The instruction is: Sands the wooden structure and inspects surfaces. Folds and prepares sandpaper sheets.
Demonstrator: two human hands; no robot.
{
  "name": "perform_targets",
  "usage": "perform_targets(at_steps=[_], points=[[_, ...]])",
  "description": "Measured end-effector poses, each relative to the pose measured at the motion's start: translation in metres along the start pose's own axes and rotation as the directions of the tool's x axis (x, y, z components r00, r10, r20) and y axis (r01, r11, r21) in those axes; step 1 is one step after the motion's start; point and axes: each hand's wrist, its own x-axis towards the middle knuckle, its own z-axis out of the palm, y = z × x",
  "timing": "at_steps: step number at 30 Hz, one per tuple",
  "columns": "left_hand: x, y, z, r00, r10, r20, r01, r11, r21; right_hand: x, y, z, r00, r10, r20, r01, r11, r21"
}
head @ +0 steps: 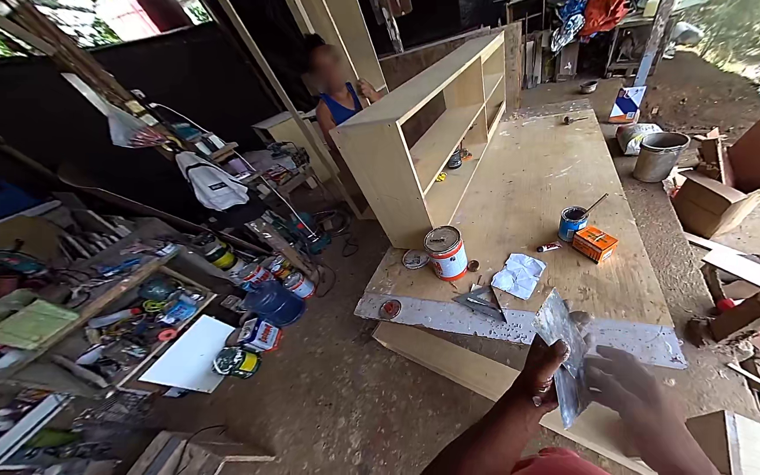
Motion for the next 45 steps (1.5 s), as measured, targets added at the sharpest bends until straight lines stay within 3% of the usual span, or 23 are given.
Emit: perform_targets(at_steps=[2, 5, 7, 9, 12, 15, 18, 21, 25, 28, 32, 35, 39, 45], points=[[-0.003, -0.005, 0.007, 1.000, -0.022, 0.007, 0.022, 0.998, 0.051, 0.004, 0.001, -0.002, 0.974, 0.178, 0.142, -0.214, 0.931, 0.295], [0.004, -0.001, 0.011, 0.999, 0.028, -0.021, -0.025, 0.991, 0.130, 0.012, 0.008, -0.016, 0.981, 0.119, 0.154, -0.163, 0.935, 0.316], [0.017, 0.006, -0.002, 0.997, 0.042, 0.071, -0.048, 0.995, 0.084, 0.011, 0.013, -0.035, 0.998, 0.031, 0.051, -0.041, 0.979, 0.198], [0.031, 0.014, -0.018, 0.971, -0.010, 0.237, 0.024, 0.998, -0.054, 0.011, 0.009, -0.057, 0.995, -0.069, -0.079, 0.067, 0.997, -0.027], [0.036, 0.021, -0.019, 0.931, -0.110, 0.347, 0.158, 0.981, -0.113, 0.021, -0.022, -0.076, 0.950, -0.265, -0.165, 0.207, 0.930, -0.303], [0.025, 0.014, -0.001, 0.941, -0.211, 0.265, 0.240, 0.967, -0.081, 0.028, -0.047, -0.078, 0.889, -0.451, -0.085, 0.338, 0.768, -0.544], [0.004, 0.007, 0.012, 0.957, -0.265, 0.114, 0.262, 0.964, 0.044, 0.033, -0.056, -0.078, 0.890, -0.454, 0.047, 0.379, 0.679, -0.629], [-0.006, 0.003, 0.012, 0.948, -0.291, 0.128, 0.278, 0.954, 0.110, 0.039, -0.046, -0.076, 0.883, -0.460, 0.091, 0.411, 0.666, -0.622], [-0.007, -0.006, 0.003, 0.940, -0.298, 0.164, 0.302, 0.953, -0.003, 0.039, -0.026, -0.069, 0.875, -0.483, 0.045, 0.393, 0.652, -0.648], [-0.008, -0.007, 0.006, 0.955, -0.288, 0.067, 0.290, 0.957, -0.021, 0.041, -0.021, -0.066, 0.854, -0.516, 0.057, 0.428, 0.638, -0.640], [-0.008, -0.006, 0.011, 0.972, -0.229, 0.047, 0.226, 0.973, 0.055, 0.043, -0.022, -0.071, 0.831, -0.550, 0.090, 0.477, 0.618, -0.625], [-0.006, -0.007, 0.009, 0.978, -0.173, 0.115, 0.173, 0.985, 0.009, 0.044, -0.030, -0.077, 0.818, -0.568, 0.088, 0.477, 0.585, -0.655], [-0.005, -0.006, 0.015, 0.988, -0.142, 0.067, 0.143, 0.990, -0.011, 0.047, -0.043, -0.079, 0.816, -0.563, 0.131, 0.476, 0.525, -0.706], [-0.010, -0.011, 0.018, 0.989, -0.103, 0.107, 0.088, 0.986, 0.140, 0.045, -0.053, -0.084, 0.821, -0.541, 0.184, 0.488, 0.495, -0.719]])
